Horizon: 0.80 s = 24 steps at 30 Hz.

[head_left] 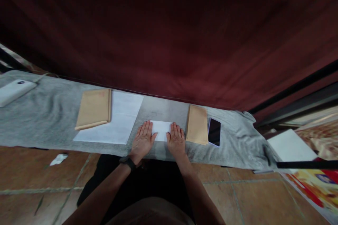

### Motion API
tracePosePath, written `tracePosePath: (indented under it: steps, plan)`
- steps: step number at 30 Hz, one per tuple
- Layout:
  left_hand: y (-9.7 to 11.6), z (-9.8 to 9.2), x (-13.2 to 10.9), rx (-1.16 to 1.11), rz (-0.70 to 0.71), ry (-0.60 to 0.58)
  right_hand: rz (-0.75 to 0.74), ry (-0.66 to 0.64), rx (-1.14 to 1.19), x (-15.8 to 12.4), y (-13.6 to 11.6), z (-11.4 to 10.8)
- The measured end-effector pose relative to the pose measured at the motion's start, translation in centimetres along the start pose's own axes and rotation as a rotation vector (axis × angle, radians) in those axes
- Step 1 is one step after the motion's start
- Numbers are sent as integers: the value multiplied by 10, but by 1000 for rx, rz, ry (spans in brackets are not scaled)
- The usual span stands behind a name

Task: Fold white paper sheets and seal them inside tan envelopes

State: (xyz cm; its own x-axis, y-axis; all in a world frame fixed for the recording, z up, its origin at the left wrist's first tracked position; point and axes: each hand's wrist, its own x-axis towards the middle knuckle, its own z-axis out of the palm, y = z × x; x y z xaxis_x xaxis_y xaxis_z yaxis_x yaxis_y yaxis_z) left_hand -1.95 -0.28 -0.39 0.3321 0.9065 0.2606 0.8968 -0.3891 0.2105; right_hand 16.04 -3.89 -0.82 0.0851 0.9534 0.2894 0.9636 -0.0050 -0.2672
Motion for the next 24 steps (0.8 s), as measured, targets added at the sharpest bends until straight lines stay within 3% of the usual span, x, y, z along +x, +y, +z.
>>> tracePosePath:
  steps: [3,9,24]
  plan:
    - [-3,-1,-2,28,3,-19,23,-32,36,6,-18,-1]
    - [-3,-1,-2,69,25,-88,-147,-122,144,6,-46,11]
    - [-3,-1,-16,-25,-119,25,39,37,7,-5,-4,3]
